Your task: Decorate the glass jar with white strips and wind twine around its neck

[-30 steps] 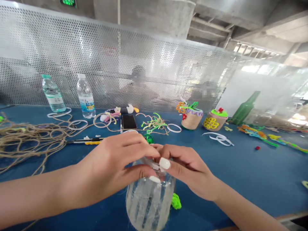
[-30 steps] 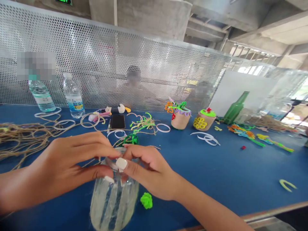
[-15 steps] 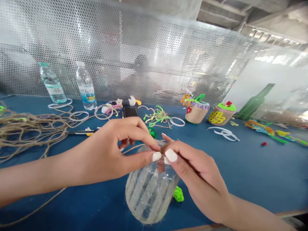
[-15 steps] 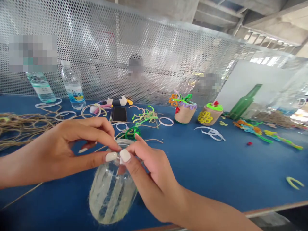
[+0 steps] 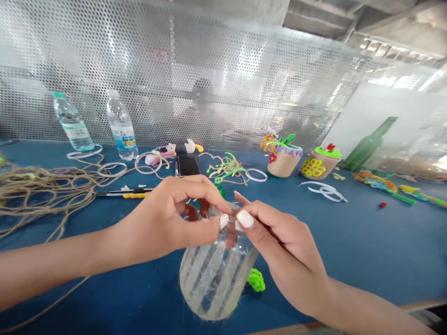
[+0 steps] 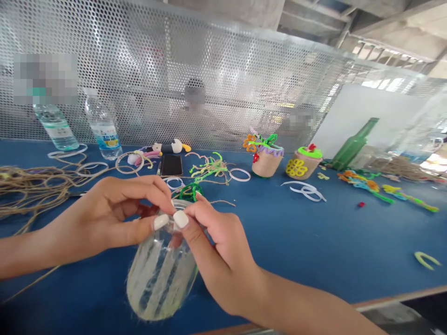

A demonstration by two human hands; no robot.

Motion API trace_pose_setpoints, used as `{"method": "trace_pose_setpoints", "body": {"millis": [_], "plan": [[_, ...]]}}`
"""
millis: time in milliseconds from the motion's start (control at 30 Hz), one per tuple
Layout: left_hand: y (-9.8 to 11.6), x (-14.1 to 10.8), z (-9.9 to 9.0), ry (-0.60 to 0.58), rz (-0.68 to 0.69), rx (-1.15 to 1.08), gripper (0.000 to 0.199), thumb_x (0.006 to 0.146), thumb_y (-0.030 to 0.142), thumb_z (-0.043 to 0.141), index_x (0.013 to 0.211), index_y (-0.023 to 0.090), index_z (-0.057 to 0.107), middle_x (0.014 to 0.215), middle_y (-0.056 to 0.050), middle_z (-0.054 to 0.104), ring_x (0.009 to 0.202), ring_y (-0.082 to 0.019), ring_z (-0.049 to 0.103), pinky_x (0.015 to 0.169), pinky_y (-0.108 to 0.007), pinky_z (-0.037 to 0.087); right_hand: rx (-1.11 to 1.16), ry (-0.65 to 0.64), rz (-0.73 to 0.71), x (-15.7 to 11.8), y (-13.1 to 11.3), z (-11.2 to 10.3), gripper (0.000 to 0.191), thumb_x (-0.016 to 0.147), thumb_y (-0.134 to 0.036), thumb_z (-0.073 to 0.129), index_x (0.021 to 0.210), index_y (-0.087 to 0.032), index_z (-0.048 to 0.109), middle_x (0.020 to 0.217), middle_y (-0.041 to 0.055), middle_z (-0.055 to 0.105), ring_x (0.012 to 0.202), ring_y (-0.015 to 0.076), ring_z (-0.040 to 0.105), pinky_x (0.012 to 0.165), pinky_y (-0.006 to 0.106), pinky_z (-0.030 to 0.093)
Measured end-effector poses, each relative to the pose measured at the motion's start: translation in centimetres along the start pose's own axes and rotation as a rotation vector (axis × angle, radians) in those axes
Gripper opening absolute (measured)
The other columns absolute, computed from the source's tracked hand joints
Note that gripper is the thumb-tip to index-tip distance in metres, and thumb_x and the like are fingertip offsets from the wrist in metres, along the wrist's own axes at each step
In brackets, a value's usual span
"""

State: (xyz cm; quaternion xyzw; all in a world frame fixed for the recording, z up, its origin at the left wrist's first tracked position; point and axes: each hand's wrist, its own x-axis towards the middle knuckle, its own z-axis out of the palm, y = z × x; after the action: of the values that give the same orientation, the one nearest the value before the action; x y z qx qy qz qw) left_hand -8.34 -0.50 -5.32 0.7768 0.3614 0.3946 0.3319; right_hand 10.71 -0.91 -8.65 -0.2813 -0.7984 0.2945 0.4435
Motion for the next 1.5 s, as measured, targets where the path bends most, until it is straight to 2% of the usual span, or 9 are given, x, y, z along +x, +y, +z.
{"method": "trace_pose_setpoints", "body": {"millis": [167, 333, 600, 733, 1100, 1200, 1300, 1400, 1500], "plan": [[-0.4, -0.1, 0.1, 0.054, 0.049, 0.01, 0.019, 0.074, 0.013, 0.054, 0.081, 0.019, 0.071, 0.08, -0.001, 0.06, 0.063, -0.009, 0.055, 0.046, -0.014, 0.042, 0.007, -0.007, 0.022, 0.1, 0.2, 0.0, 0.025, 0.097, -0.026, 0.041, 0.079, -0.021, 0.057, 0.07, -0.0044, 0.065, 0.064, 0.009, 0.056, 0.09, 0.028, 0.046], [-0.1, -0.2, 0.0, 0.0, 0.048, 0.05, 0.011, 0.076, 0.022, 0.061, 0.082, 0.017, 0.069, 0.081, -0.002, 0.061, 0.068, -0.012, 0.059, 0.053, -0.019, 0.049, 0.01, -0.021, 0.013, 0.0, 0.1, 0.0, 0.024, 0.097, -0.025, 0.042, 0.079, -0.021, 0.056, 0.07, -0.0035, 0.065, 0.062, 0.0092, 0.057, 0.068, 0.024, 0.048], [-0.1, -0.3, 0.3, 0.023, 0.079, 0.062, 0.007, 0.075, 0.02, 0.063, 0.08, 0.017, 0.067, 0.08, -0.001, 0.059, 0.067, -0.01, 0.056, 0.054, -0.018, 0.047, -0.009, -0.019, -0.017, -0.2, -0.1, 0.0, 0.024, 0.097, -0.023, 0.04, 0.08, -0.021, 0.057, 0.071, -0.0024, 0.066, 0.066, 0.01, 0.061, 0.064, 0.024, 0.048], [-0.2, -0.5, 0.3, 0.027, 0.106, 0.086, 0.008, 0.076, 0.018, 0.061, 0.082, 0.017, 0.067, 0.083, -0.001, 0.058, 0.065, -0.008, 0.053, 0.054, -0.017, 0.046, -0.043, 0.004, -0.029, -0.1, -0.1, 0.1, 0.024, 0.097, -0.022, 0.041, 0.078, -0.02, 0.056, 0.069, -0.0038, 0.064, 0.061, 0.008, 0.058, 0.062, 0.022, 0.048], [-0.8, -0.7, 1.1, 0.103, 0.246, 0.144, 0.015, 0.074, 0.01, 0.056, 0.086, 0.016, 0.065, 0.083, 0.0, 0.052, 0.063, -0.008, 0.047, 0.054, -0.019, 0.042, -0.058, 0.032, -0.026, -0.1, -0.2, 0.2, 0.024, 0.097, -0.023, 0.042, 0.077, -0.021, 0.056, 0.068, -0.0037, 0.064, 0.059, 0.0084, 0.058, 0.066, 0.022, 0.051], [-0.9, -0.6, 1.3, 0.119, 0.257, 0.16, 0.016, 0.074, 0.009, 0.055, 0.084, 0.016, 0.064, 0.081, 0.0, 0.052, 0.062, -0.007, 0.047, 0.053, -0.019, 0.042, -0.066, 0.042, -0.026, -0.1, -0.3, 0.2, 0.024, 0.097, -0.023, 0.042, 0.077, -0.021, 0.055, 0.069, -0.005, 0.065, 0.059, 0.0076, 0.058, 0.083, 0.024, 0.051], [-1.0, -0.7, 1.4, 0.147, 0.265, 0.198, 0.019, 0.077, 0.004, 0.045, 0.076, 0.016, 0.06, 0.076, 0.001, 0.052, 0.06, -0.007, 0.047, 0.05, -0.018, 0.037, -0.072, -0.005, -0.062, -0.3, -0.5, 0.2, 0.023, 0.097, -0.021, 0.041, 0.078, -0.021, 0.055, 0.069, -0.0062, 0.065, 0.062, 0.0073, 0.06, 0.104, 0.03, 0.04], [-0.8, -0.8, 1.1, 0.108, 0.291, 0.257, 0.022, 0.079, 0.002, 0.04, 0.076, 0.016, 0.057, 0.078, 0.0, 0.054, 0.064, -0.008, 0.049, 0.052, -0.019, 0.036, -0.069, -0.038, -0.07, -0.5, -0.6, 0.3, 0.023, 0.097, -0.021, 0.04, 0.08, -0.021, 0.056, 0.067, -0.0061, 0.065, 0.065, 0.0081, 0.061, 0.109, 0.033, 0.035], [-0.2, -0.9, 0.4, 0.001, 0.3, 0.278, 0.017, 0.083, 0.007, 0.044, 0.088, 0.016, 0.058, 0.087, -0.002, 0.059, 0.072, -0.01, 0.052, 0.06, -0.021, 0.042, -0.056, 0.002, -0.05, -0.4, -0.3, 0.3, 0.023, 0.097, -0.022, 0.042, 0.078, -0.021, 0.056, 0.067, -0.0055, 0.064, 0.062, 0.008, 0.059, 0.102, 0.03, 0.042]]}}
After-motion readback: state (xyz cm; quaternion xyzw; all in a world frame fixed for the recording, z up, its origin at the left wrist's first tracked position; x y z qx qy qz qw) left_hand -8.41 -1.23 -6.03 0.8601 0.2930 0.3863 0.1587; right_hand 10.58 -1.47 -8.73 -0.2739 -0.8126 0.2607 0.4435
